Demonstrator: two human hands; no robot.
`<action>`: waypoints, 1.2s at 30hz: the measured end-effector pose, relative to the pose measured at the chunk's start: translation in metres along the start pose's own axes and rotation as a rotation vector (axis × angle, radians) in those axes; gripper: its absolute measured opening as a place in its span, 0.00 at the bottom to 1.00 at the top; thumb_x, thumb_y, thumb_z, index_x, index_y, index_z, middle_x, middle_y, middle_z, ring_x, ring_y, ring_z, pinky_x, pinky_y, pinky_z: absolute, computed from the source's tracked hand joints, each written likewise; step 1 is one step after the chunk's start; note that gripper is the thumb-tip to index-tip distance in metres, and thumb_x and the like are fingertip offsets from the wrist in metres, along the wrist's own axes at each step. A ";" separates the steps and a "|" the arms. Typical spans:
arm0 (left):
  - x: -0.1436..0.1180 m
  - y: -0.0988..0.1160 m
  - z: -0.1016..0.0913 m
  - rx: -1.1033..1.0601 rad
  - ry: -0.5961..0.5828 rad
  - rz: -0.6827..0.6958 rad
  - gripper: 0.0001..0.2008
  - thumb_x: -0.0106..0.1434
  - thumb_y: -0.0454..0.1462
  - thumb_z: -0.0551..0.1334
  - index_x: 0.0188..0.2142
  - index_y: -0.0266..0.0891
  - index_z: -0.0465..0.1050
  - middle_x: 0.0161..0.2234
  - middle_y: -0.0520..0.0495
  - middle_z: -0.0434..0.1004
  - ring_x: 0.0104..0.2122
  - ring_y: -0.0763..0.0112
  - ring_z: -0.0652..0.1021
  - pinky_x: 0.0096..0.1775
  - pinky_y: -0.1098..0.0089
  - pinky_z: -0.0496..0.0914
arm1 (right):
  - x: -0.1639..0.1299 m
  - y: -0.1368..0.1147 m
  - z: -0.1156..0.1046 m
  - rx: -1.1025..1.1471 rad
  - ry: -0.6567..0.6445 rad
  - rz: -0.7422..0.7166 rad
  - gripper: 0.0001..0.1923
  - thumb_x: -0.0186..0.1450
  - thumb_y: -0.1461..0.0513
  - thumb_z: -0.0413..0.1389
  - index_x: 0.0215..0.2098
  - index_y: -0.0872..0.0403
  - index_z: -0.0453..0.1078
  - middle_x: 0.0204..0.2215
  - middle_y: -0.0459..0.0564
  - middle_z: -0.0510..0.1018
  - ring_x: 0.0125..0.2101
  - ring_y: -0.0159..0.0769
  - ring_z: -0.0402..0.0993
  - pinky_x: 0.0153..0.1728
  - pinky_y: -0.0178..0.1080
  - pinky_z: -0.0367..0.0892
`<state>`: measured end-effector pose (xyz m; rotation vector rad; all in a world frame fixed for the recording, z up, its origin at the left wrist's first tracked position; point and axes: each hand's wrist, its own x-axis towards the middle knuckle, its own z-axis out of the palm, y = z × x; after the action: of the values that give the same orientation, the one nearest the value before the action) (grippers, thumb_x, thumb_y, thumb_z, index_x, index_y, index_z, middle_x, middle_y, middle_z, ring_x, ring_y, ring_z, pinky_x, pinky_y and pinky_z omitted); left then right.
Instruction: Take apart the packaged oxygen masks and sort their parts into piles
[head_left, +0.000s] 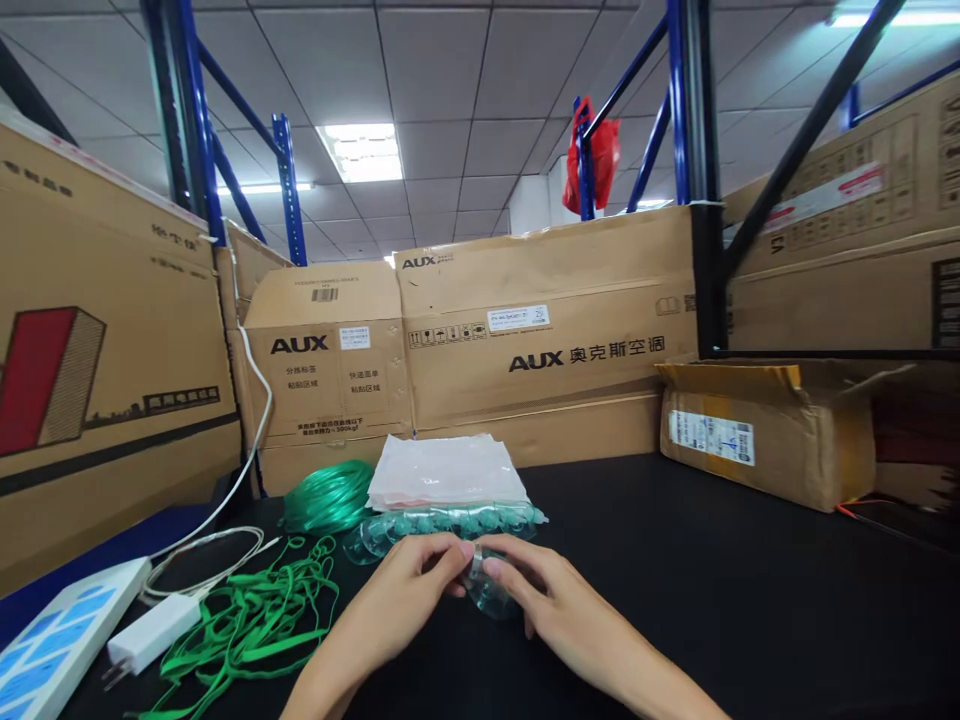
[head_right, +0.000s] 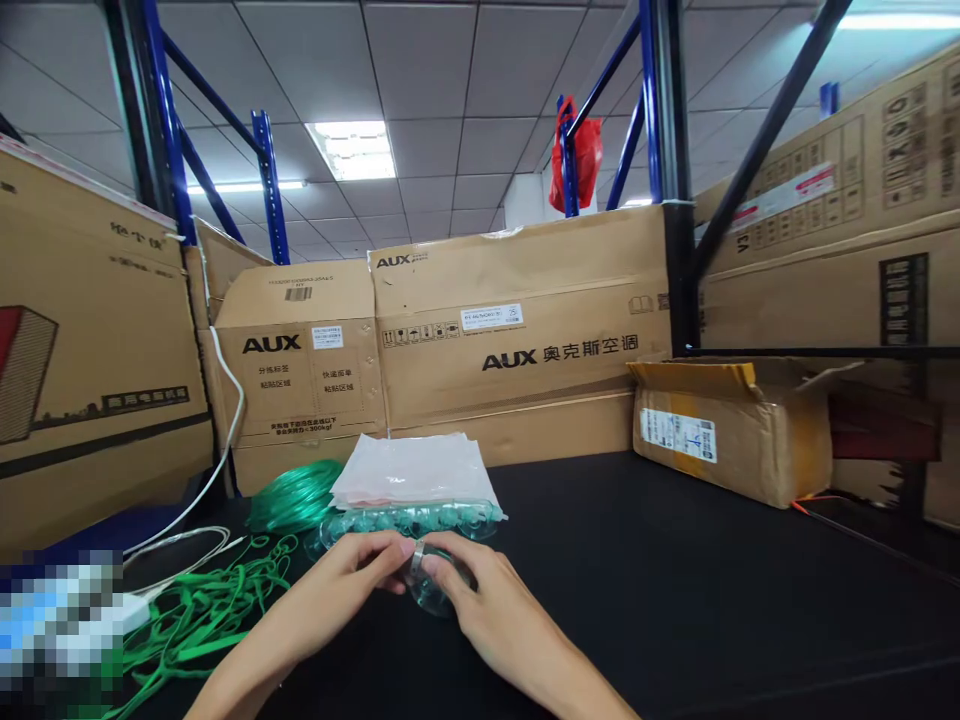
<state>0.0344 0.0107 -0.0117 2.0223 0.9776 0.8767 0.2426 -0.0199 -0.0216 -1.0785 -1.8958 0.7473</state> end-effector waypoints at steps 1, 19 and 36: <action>-0.001 0.003 -0.002 -0.031 -0.027 0.005 0.24 0.72 0.54 0.56 0.40 0.37 0.80 0.38 0.46 0.80 0.40 0.63 0.77 0.45 0.66 0.72 | -0.001 -0.001 -0.001 0.010 -0.007 0.008 0.23 0.73 0.47 0.51 0.58 0.47 0.75 0.44 0.51 0.82 0.39 0.41 0.77 0.41 0.40 0.72; 0.001 -0.014 -0.009 -0.038 -0.009 -0.059 0.23 0.69 0.51 0.61 0.49 0.34 0.79 0.36 0.43 0.82 0.30 0.66 0.77 0.29 0.71 0.66 | 0.026 0.010 -0.004 0.291 -0.151 0.106 0.27 0.61 0.48 0.65 0.52 0.55 0.81 0.44 0.57 0.83 0.38 0.41 0.73 0.31 0.38 0.66; 0.002 -0.008 -0.001 -0.120 0.196 -0.023 0.17 0.65 0.48 0.65 0.45 0.39 0.71 0.40 0.45 0.79 0.31 0.66 0.83 0.24 0.74 0.71 | 0.028 0.009 0.010 0.283 0.013 0.016 0.18 0.65 0.55 0.58 0.45 0.55 0.83 0.29 0.49 0.78 0.21 0.27 0.59 0.20 0.32 0.57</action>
<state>0.0316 0.0168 -0.0173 1.8461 1.0268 1.1108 0.2291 0.0078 -0.0243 -0.9181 -1.7096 0.9820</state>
